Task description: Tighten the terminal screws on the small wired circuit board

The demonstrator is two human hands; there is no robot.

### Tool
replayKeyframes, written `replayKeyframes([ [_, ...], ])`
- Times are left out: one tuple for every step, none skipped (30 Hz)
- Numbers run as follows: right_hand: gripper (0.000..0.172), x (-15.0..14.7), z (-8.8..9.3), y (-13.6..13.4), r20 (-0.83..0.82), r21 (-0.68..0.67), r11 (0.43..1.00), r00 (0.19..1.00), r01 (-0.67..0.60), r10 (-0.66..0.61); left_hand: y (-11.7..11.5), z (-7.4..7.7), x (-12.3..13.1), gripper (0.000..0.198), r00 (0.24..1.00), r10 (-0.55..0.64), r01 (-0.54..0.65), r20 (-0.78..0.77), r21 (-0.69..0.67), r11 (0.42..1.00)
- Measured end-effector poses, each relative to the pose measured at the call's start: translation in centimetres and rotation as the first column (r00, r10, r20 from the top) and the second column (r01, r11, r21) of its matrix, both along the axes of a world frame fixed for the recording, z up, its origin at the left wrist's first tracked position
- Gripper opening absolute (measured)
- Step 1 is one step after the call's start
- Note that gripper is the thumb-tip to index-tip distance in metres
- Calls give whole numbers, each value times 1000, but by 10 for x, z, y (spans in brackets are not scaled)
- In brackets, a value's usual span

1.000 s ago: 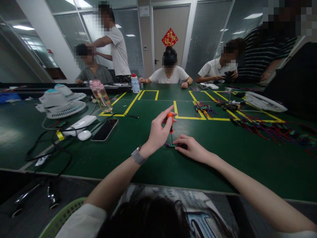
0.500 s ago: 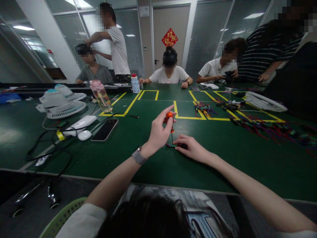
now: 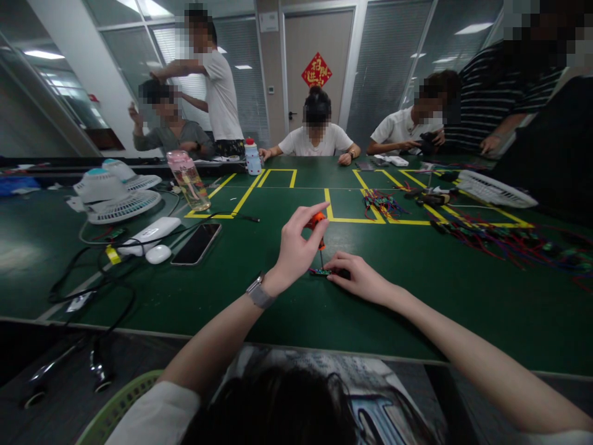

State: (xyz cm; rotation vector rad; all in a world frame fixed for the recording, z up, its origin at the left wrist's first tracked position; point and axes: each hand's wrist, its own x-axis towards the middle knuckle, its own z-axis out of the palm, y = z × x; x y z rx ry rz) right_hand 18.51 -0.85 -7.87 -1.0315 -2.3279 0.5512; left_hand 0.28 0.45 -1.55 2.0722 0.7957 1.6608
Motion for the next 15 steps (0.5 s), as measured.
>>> replayKeyframes([
  [17,0,0,0,0,-1,1000,1000,1,-1,0,0,0,24,1000,14,-14,-10,14,1000],
  [17,0,0,0,0,-2,1000,1000,1,-1,-1,1,-1,22,1000,21,-20,-19,26,999],
  [17,0,0,0,-1,-2,1000,1000,0,0,-1,1,-1,23,1000,17,-17,-23,30,999],
  [17,0,1,0,-2,-3,1000,1000,-1,1,-1,2,-2,26,1000,2,-1,-22,28,1000],
  [17,0,1,-1,-3,-4,1000,1000,-2,2,-1,2,-2,29,1000,-22,22,-17,18,1000],
  [17,0,2,-1,-2,-6,1000,1000,-2,2,0,2,-2,31,999,-47,47,-6,4,999],
  [17,-1,2,-1,0,-6,1000,1000,-1,1,0,1,-2,33,998,-68,68,10,-12,998],
  [17,-1,2,-1,3,-7,1000,1000,0,0,0,1,-1,32,997,-80,81,23,-27,996],
  [17,-1,2,-1,5,-6,1000,1000,1,-1,0,1,-1,31,996,-80,81,33,-36,996],
  [17,-1,2,0,6,-5,1000,1000,3,-3,0,1,-1,29,997,-67,69,36,-38,997],
  [17,-1,2,0,8,-4,1000,1000,4,-4,0,1,-1,26,998,-49,50,31,-34,998],
  [17,-1,2,0,8,-3,1000,1000,4,-4,-1,1,-1,24,999,-31,31,21,-25,999],
  [17,-1,2,0,7,-3,1000,1000,5,-5,-1,2,-1,23,1000,-15,15,8,-14,1000],
  [17,-1,2,0,7,-4,1000,1000,5,-5,-1,2,-1,24,1000,-5,5,-2,-3,1000],
  [17,-1,2,-1,6,-5,1000,1000,5,-5,-1,2,-1,25,1000,-5,5,-9,8,1000],
])
